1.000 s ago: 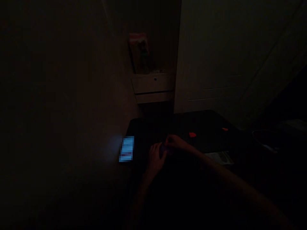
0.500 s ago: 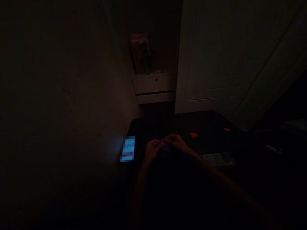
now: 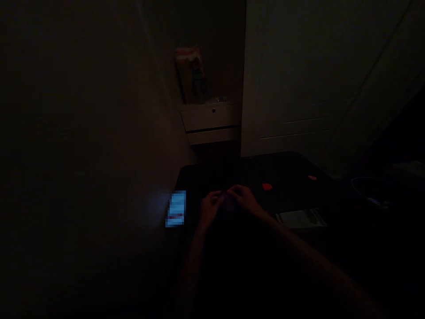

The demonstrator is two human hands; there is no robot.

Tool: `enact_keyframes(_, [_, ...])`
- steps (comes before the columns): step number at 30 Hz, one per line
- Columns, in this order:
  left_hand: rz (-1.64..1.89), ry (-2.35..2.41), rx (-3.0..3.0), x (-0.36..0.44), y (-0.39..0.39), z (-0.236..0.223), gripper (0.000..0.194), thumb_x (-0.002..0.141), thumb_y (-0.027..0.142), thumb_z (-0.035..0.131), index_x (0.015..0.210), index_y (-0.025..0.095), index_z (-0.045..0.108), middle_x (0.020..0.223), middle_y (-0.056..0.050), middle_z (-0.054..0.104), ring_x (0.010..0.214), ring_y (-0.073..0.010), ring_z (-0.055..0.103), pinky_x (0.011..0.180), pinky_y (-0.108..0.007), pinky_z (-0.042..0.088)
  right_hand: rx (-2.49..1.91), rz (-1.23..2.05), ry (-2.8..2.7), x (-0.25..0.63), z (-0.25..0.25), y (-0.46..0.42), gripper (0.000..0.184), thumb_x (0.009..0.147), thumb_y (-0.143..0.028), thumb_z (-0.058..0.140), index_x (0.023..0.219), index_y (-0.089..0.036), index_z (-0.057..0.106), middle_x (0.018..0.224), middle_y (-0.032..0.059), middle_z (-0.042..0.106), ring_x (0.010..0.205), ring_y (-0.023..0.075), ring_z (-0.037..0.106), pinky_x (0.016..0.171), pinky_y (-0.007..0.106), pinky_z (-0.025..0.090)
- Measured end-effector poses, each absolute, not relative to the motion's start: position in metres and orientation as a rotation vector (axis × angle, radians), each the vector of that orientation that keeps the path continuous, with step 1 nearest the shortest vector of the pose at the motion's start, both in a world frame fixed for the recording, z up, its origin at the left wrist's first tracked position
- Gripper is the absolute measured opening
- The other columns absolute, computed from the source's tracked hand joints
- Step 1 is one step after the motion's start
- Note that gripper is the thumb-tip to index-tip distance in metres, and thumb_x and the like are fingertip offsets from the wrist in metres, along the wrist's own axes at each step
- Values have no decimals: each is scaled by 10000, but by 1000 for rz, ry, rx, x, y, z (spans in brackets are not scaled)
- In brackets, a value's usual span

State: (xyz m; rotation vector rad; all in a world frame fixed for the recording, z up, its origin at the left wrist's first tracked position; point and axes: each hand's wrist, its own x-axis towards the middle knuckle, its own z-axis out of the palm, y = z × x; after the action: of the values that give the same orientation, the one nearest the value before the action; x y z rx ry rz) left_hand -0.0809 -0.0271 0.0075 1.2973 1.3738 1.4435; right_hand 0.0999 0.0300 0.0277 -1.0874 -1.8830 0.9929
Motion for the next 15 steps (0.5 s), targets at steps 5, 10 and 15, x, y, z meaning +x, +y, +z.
enact_keyframes(5, [1398, 1408, 1403, -81, -23, 9, 216, 798, 320, 723, 908, 143, 779, 943, -107, 799, 913, -258, 754, 842, -370, 586, -881, 1027, -1934, 105, 23, 26, 266, 932, -360, 601, 1106, -201, 725, 1136, 85, 745, 1065, 231, 680, 964, 362, 511])
enact_keyframes(10, [1363, 1460, 1470, -74, -16, 10, 127, 817, 250, 692, 841, 160, 779, 870, -83, 792, 864, -245, 745, 818, -359, 580, -995, 1060, -1915, 105, 21, 25, 240, 909, -368, 641, 1030, -193, 751, 1054, 84, 769, 987, 248, 704, 896, 362, 538])
enact_keyframes(15, [1398, 1553, 1640, -66, -20, 7, 307, 895, 239, 656, 1194, 215, 719, 1112, -86, 766, 1003, -224, 713, 906, -380, 561, -1165, 919, -1941, 112, 21, 28, 209, 920, -369, 658, 1004, -196, 741, 974, 72, 772, 898, 230, 714, 814, 326, 531])
